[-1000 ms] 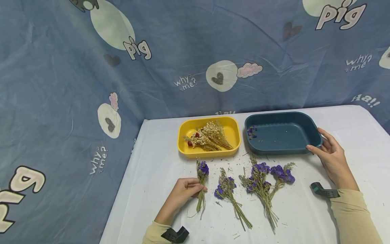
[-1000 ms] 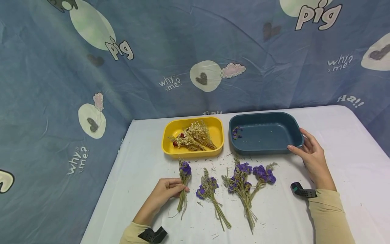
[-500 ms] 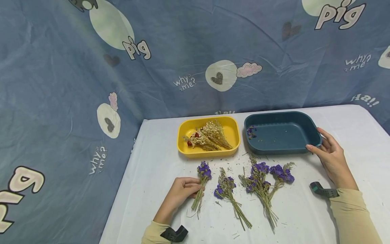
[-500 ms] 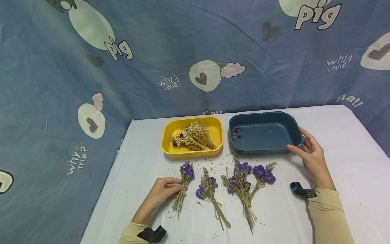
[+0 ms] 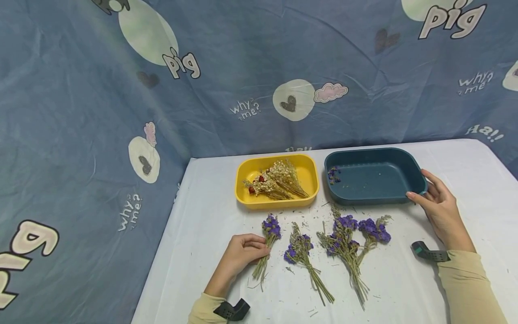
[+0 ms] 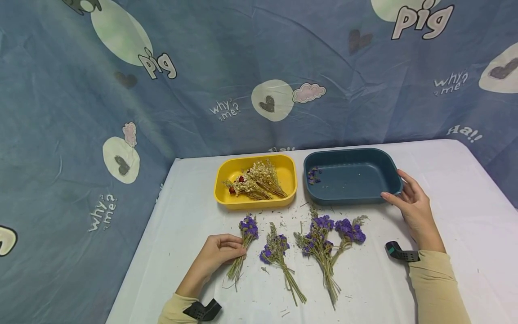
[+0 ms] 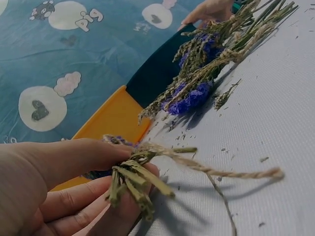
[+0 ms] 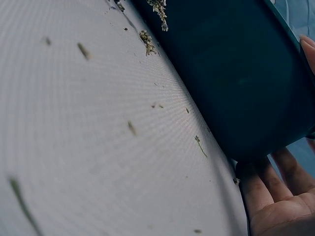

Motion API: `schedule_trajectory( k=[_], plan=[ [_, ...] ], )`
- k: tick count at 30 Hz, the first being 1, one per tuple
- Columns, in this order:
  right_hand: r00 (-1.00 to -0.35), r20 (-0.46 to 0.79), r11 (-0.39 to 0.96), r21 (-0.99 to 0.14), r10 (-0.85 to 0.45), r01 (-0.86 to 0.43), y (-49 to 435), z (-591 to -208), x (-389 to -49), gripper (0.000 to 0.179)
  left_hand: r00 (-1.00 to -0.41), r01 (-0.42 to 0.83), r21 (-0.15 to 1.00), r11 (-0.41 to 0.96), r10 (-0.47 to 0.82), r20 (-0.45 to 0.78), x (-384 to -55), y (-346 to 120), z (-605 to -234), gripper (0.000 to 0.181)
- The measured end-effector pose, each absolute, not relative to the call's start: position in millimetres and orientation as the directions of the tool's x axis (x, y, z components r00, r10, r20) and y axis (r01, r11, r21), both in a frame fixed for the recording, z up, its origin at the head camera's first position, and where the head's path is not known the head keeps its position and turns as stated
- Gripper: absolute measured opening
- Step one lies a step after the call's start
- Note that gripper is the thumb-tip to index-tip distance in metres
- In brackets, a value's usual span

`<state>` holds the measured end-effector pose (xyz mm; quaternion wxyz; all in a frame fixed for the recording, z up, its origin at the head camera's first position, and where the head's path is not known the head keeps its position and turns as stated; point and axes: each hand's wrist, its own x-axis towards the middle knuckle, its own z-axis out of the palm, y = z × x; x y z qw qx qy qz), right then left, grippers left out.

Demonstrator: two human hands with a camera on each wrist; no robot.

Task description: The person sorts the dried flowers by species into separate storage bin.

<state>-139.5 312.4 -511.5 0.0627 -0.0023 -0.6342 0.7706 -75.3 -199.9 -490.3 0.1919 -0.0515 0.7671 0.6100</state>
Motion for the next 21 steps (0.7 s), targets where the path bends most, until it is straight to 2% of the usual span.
schedule_trajectory(
  k=[13, 21],
  plan=[
    [-0.991, 0.083, -0.187, -0.977, 0.107, -0.102, 313.6, -509.7, -139.2, 0.086, -0.932, -0.285, 0.934, 0.215, 0.166, -0.322, -78.3, -198.9, -489.7, 0.026],
    [-0.992, 0.081, -0.202, -0.974, 0.096, -0.099, 311.7, -511.4, -139.4, 0.086, -0.933, -0.270, 0.945, 0.185, 0.192, -0.304, -78.7, -202.3, -492.1, 0.026]
  ],
)
